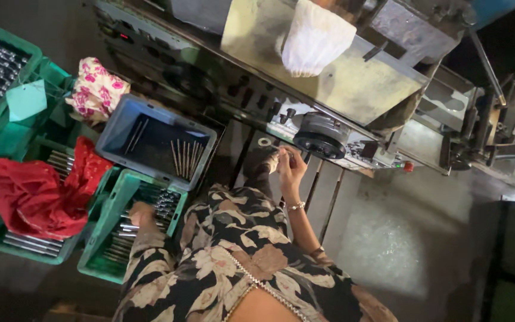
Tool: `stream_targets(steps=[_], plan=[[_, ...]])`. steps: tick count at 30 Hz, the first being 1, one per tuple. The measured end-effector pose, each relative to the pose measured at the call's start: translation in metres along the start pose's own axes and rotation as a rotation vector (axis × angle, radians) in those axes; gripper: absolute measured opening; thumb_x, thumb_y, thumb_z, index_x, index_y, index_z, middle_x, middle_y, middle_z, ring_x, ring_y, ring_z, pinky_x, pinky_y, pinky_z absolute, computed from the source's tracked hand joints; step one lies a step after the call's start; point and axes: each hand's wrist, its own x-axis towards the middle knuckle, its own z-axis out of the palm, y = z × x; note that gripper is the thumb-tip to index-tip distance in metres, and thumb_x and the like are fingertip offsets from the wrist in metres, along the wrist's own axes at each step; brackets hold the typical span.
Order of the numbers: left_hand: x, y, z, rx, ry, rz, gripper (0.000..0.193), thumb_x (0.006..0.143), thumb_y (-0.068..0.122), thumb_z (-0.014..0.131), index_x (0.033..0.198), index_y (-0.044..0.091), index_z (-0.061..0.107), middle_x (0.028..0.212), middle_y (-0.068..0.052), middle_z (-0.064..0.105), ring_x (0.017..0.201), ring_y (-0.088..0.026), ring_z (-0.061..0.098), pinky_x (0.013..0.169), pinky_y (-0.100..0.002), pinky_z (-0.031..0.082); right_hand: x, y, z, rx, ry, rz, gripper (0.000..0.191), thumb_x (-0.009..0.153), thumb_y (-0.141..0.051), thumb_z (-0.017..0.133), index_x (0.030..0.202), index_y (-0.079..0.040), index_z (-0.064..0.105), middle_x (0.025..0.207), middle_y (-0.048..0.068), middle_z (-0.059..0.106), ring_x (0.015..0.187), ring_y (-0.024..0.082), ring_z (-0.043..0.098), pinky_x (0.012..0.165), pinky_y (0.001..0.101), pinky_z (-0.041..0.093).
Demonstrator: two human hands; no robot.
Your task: The person repeatedly picks up metal rods from a blue bin, inserts them into a grinding machine, and operates the machine to grind the rods. After each grinding cycle, the person removes the rod and places it into a green bin. The process is repeated for multiple rods throughout the clip.
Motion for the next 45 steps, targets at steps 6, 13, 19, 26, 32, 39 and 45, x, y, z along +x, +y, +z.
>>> stream_targets(steps=[6,13,19,26,32,39,45], plan=[[0.002,0.003,-0.002,-0.096,-0.009,0.06,0.021,0.096,0.019,0.066,0.113,0.005,0.066,0.106,-0.012,0.067,0.095,-0.026,0.065,0.078,-0.039,0.056,-0.001,0.001,0.0,-0.003,0.031,0.035,0.022,0.1,-0.019,0.069,0.11,0.001,0.071,0.073,-0.006,0.058,0.055,0.002,0.045,0.048,0.0214,0.036],[-0.027,0.01,0.011,-0.95,0.22,0.537,0.02,0.103,0.019,0.059,0.117,0.007,0.055,0.095,-0.003,0.061,0.081,-0.015,0.058,0.069,-0.03,0.051,0.006,0.006,0.008,0.017,0.017,0.037,0.022,0.1,-0.019,0.07,0.109,0.001,0.072,0.067,-0.009,0.048,0.054,0.0,0.037,0.046,0.0218,0.026],[-0.042,0.059,0.025,-1.428,-0.092,0.944,0.019,0.111,0.022,0.057,0.122,0.008,0.053,0.09,0.002,0.053,0.073,-0.008,0.047,0.063,-0.024,0.041,0.016,-0.004,0.023,-0.227,-0.059,-0.092,0.019,0.101,-0.018,0.071,0.108,-0.001,0.074,0.071,-0.008,0.053,0.058,0.0,0.041,0.049,0.0209,0.031],[-0.09,0.17,0.009,-0.86,-0.094,1.311,0.029,0.111,0.026,0.059,0.097,0.001,0.064,0.073,-0.014,0.059,0.064,-0.022,0.055,0.063,-0.037,0.047,0.029,-0.036,0.055,-0.178,-0.126,-0.189,0.02,0.104,-0.02,0.065,0.115,-0.005,0.073,0.069,-0.008,0.051,0.058,0.0,0.044,0.051,0.019,0.034],[-0.136,0.192,0.011,-1.238,-0.871,1.275,0.05,0.106,0.022,0.057,0.152,0.021,0.039,0.073,0.008,0.05,0.057,-0.001,0.041,0.05,-0.018,0.033,0.014,-0.045,0.056,-0.246,-0.088,-0.234,0.019,0.106,-0.018,0.063,0.117,-0.006,0.072,0.071,-0.008,0.051,0.059,0.001,0.042,0.052,0.0211,0.032],[-0.14,0.198,0.029,-1.21,-0.705,1.342,0.041,0.102,0.02,0.069,0.137,0.011,0.049,0.091,0.005,0.06,0.068,-0.002,0.05,0.056,-0.019,0.04,0.003,-0.041,0.041,-0.491,-0.153,-0.542,0.018,0.107,-0.018,0.064,0.122,-0.008,0.067,0.065,-0.007,0.045,0.056,0.003,0.037,0.053,0.0234,0.032],[-0.137,0.191,0.011,-0.87,0.0,1.904,0.041,0.099,0.029,0.076,0.129,0.009,0.056,0.098,-0.007,0.068,0.075,-0.018,0.065,0.064,-0.03,0.052,-0.001,-0.043,0.021,0.315,-0.281,0.439,0.022,0.106,-0.033,0.055,0.101,-0.015,0.065,0.059,-0.01,0.036,0.045,0.004,0.03,0.04,0.0232,0.026]])
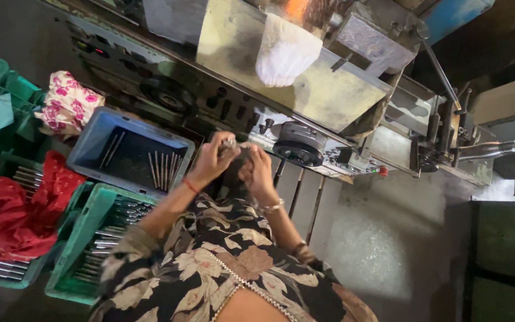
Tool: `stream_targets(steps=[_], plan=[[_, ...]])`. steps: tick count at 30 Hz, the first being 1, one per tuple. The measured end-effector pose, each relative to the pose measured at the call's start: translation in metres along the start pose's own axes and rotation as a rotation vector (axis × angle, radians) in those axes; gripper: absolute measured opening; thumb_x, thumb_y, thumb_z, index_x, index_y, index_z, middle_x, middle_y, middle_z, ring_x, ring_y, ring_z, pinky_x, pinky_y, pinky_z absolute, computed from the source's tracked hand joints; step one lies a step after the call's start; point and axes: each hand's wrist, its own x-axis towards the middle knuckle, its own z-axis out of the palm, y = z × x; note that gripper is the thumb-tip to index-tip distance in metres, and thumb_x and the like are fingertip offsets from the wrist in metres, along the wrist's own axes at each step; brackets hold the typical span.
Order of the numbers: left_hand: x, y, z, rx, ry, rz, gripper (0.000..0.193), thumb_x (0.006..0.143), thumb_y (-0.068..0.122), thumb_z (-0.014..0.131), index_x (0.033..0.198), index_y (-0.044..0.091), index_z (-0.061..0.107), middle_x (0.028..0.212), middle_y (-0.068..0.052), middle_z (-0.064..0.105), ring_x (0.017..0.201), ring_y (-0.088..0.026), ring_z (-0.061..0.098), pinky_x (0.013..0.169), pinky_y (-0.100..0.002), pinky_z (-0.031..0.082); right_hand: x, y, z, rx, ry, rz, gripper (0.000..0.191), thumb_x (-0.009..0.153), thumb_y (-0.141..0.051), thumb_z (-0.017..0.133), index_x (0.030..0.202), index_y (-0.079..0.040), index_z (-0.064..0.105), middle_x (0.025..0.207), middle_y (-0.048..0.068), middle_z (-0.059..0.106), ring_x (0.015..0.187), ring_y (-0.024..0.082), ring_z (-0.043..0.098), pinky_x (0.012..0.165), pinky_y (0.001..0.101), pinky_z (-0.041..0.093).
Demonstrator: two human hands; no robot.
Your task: The person repeatedly picks up metal rods from a blue bin, inserts them into a grinding machine, and operates the machine to grind the rods. After each grinding cycle, the person removes the rod and places it into a green bin. The process is repeated for multiple rods throughout the clip.
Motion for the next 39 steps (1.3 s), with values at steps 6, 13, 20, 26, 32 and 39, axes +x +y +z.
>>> stream_targets(steps=[6,13,20,26,32,39], plan=[[0.015,0.021,-0.022,0.216,-0.215,0.293,0.043,0.094,0.032,0.08,0.118,0.004,0.058,0.091,-0.009,0.072,0.062,-0.024,0.067,0.052,-0.034,0.05,0.01,-0.017,-0.026,0.173,-0.108,0.511,0.045,0.109,-0.05,0.05,0.081,-0.014,0.054,0.055,-0.01,0.03,0.041,0.006,0.028,0.04,0.0258,0.025],[0.048,0.046,-0.016,-0.572,-0.054,-0.76,0.018,0.096,0.021,0.077,0.096,0.009,0.063,0.062,0.005,0.048,0.047,-0.004,0.04,0.041,-0.024,0.027,0.017,-0.025,-0.022,-0.952,-0.099,-0.692,0.046,0.121,-0.042,0.046,0.096,-0.004,0.054,0.074,0.005,0.043,0.066,0.022,0.046,0.059,0.0363,0.043],[0.048,0.053,-0.011,-0.664,-0.101,-0.94,0.018,0.091,0.021,0.076,0.095,0.009,0.063,0.064,0.006,0.05,0.051,-0.003,0.043,0.044,-0.021,0.031,0.032,-0.042,-0.02,-1.133,-0.299,-1.265,0.03,0.107,-0.03,0.062,0.095,-0.003,0.054,0.071,0.011,0.053,0.06,0.033,0.056,0.054,0.0439,0.045],[0.036,0.076,0.001,-0.327,0.067,-0.509,0.024,0.091,0.015,0.081,0.101,0.005,0.062,0.083,0.002,0.062,0.075,-0.004,0.055,0.066,-0.022,0.047,0.025,-0.063,-0.018,-1.209,-0.386,-1.267,0.026,0.105,-0.033,0.058,0.093,-0.01,0.056,0.065,0.008,0.049,0.055,0.03,0.055,0.052,0.0433,0.044],[0.044,0.093,-0.002,-0.315,0.075,-0.413,0.022,0.093,0.013,0.081,0.101,0.004,0.062,0.084,0.003,0.06,0.078,-0.002,0.052,0.068,-0.02,0.046,0.017,-0.076,-0.019,-1.197,-0.423,-1.312,0.032,0.11,-0.033,0.056,0.096,-0.004,0.059,0.067,0.008,0.051,0.055,0.029,0.054,0.05,0.0433,0.042],[0.052,0.108,-0.001,-0.387,0.039,-0.375,0.021,0.095,0.015,0.079,0.101,0.005,0.062,0.083,0.005,0.056,0.075,0.0,0.048,0.062,-0.019,0.042,-0.017,-0.088,-0.003,-1.123,-0.279,-1.165,0.029,0.105,-0.031,0.057,0.098,-0.004,0.065,0.068,0.01,0.052,0.058,0.03,0.056,0.053,0.0422,0.043]])
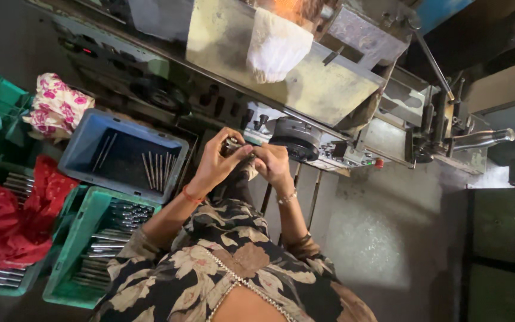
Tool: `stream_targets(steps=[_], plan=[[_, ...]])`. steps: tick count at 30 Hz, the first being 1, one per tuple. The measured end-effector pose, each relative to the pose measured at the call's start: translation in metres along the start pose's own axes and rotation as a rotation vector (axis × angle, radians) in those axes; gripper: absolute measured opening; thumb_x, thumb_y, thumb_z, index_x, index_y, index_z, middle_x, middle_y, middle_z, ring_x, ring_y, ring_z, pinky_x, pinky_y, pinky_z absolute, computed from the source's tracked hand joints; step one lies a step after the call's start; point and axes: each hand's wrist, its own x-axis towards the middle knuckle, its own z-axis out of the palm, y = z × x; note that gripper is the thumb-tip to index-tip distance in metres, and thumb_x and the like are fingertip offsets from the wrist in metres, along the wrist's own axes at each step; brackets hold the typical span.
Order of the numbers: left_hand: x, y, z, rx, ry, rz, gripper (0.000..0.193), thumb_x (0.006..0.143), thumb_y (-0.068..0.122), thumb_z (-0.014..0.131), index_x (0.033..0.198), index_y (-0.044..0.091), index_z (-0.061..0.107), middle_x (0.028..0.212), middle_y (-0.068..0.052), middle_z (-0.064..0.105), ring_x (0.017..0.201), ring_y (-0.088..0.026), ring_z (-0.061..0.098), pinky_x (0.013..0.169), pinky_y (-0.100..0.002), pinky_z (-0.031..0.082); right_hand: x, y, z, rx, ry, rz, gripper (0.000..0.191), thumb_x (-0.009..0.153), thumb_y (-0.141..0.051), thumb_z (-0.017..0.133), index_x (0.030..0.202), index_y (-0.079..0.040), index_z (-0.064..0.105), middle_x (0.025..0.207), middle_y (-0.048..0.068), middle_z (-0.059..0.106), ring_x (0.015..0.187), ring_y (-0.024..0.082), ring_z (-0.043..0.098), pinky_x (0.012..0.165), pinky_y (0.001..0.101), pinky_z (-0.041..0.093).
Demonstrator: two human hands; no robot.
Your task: The person repeatedly picks up metal rods from a blue bin, inserts them into a grinding machine, and operates the machine to grind the rods. After each grinding cycle, the person removes the rod and places it into a green bin. The process is repeated for multiple rods throughout the clip.
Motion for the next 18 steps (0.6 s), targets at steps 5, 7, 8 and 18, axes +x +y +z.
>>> stream_targets(steps=[5,7,8,18], plan=[[0.016,-0.005,-0.013,-0.414,-0.197,-0.466,0.014,0.095,0.015,0.074,0.097,0.007,0.062,0.065,0.007,0.05,0.048,-0.001,0.039,0.042,-0.021,0.024,0.024,-0.017,-0.034,0.262,-0.544,0.321,0.023,0.101,-0.021,0.07,0.091,-0.001,0.067,0.074,0.013,0.062,0.066,0.03,0.062,0.062,0.0381,0.05],[0.019,-0.008,-0.011,-0.618,-0.312,-0.536,0.012,0.097,0.014,0.071,0.098,0.007,0.061,0.067,0.008,0.051,0.048,-0.001,0.039,0.041,-0.021,0.021,0.036,-0.022,-0.046,0.522,-0.596,0.206,0.015,0.1,-0.015,0.066,0.102,-0.002,0.073,0.086,0.012,0.073,0.076,0.027,0.072,0.068,0.0352,0.056],[0.019,-0.009,-0.01,-0.632,-0.293,-0.492,0.013,0.097,0.013,0.071,0.098,0.008,0.06,0.065,0.007,0.05,0.047,-0.001,0.038,0.041,-0.021,0.021,0.043,-0.023,-0.049,0.537,-0.584,0.162,0.014,0.1,-0.014,0.066,0.101,-0.002,0.073,0.09,0.013,0.074,0.08,0.027,0.073,0.071,0.035,0.057],[0.004,0.009,0.011,-0.532,-0.178,-0.375,0.016,0.096,0.013,0.073,0.098,0.008,0.058,0.063,0.005,0.053,0.047,-0.002,0.041,0.04,-0.022,0.025,0.034,-0.011,-0.057,0.666,-0.547,0.152,0.021,0.098,-0.019,0.07,0.096,0.0,0.078,0.081,0.012,0.074,0.062,0.023,0.067,0.058,0.0337,0.048]])
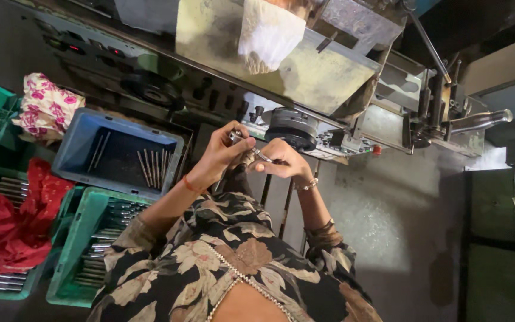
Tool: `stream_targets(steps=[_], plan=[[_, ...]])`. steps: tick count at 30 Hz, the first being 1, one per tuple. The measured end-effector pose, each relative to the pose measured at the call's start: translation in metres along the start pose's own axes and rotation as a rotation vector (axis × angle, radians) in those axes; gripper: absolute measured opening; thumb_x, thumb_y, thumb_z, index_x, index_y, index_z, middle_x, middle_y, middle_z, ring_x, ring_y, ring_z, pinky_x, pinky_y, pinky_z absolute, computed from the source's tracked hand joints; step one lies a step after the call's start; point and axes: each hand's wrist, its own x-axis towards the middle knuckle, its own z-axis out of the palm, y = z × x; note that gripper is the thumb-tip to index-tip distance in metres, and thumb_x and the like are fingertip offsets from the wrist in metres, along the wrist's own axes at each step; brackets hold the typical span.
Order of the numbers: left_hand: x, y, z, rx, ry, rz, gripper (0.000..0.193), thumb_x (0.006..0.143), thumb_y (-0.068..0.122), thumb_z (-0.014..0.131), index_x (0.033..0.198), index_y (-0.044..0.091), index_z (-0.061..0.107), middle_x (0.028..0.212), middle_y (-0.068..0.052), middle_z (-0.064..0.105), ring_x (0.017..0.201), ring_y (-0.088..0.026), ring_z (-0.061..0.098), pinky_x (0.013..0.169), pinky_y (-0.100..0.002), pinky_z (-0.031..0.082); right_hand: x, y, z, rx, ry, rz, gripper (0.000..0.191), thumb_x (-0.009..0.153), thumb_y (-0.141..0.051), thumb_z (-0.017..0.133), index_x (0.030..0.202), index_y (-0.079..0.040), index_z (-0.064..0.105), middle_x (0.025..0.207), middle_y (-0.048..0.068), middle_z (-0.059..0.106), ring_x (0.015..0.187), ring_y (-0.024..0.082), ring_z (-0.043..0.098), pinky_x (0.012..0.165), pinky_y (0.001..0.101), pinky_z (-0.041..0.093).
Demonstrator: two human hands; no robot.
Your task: The person repeatedly picks up metal rods from a blue bin, inserts them into a grinding machine, and operates the machine to grind the rods. After each grinding cycle, the person removes the rod and places it into a green bin. The process is repeated for multiple rods throughout the clip.
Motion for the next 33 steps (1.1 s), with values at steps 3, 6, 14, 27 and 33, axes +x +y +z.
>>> stream_targets(steps=[3,6,14,27,33], plan=[[0.0,0.005,-0.004,0.073,0.047,-0.032,0.016,0.095,0.014,0.074,0.095,0.008,0.059,0.064,0.005,0.055,0.047,-0.002,0.042,0.04,-0.022,0.026,-0.005,0.019,0.013,0.058,0.081,0.027,0.023,0.099,-0.021,0.068,0.098,0.0,0.079,0.08,0.011,0.076,0.06,0.019,0.066,0.056,0.0326,0.047],[0.002,0.008,-0.009,0.117,0.071,-0.033,0.016,0.094,0.015,0.075,0.093,0.009,0.06,0.062,0.006,0.05,0.045,-0.001,0.038,0.039,-0.022,0.023,-0.006,0.031,0.031,0.166,0.236,0.059,0.026,0.096,-0.024,0.069,0.097,0.0,0.081,0.073,0.007,0.073,0.059,0.015,0.062,0.055,0.0306,0.043],[0.009,-0.009,-0.015,0.099,0.012,0.07,0.015,0.098,0.014,0.073,0.099,0.01,0.059,0.069,0.008,0.051,0.052,0.0,0.039,0.044,-0.022,0.025,-0.004,0.014,0.007,0.073,0.154,0.048,0.016,0.093,-0.019,0.08,0.092,-0.003,0.076,0.081,0.008,0.074,0.063,0.017,0.066,0.057,0.0333,0.048],[0.117,-0.034,-0.141,1.198,0.164,-0.071,0.029,0.09,0.03,0.078,0.102,0.01,0.061,0.069,-0.009,0.063,0.056,-0.028,0.058,0.046,-0.042,0.042,-0.002,0.054,-0.084,-0.72,0.385,0.215,0.016,0.089,-0.018,0.082,0.081,-0.008,0.071,0.069,0.012,0.066,0.06,0.029,0.064,0.056,0.0381,0.051],[0.251,-0.005,-0.118,1.67,-0.208,0.064,0.041,0.085,0.039,0.079,0.104,0.007,0.061,0.091,-0.02,0.072,0.09,-0.044,0.068,0.075,-0.054,0.053,-0.058,0.081,-0.244,-0.77,0.586,0.362,0.013,0.097,-0.016,0.07,0.106,-0.01,0.078,0.087,0.011,0.074,0.07,0.021,0.07,0.063,0.0327,0.055]])
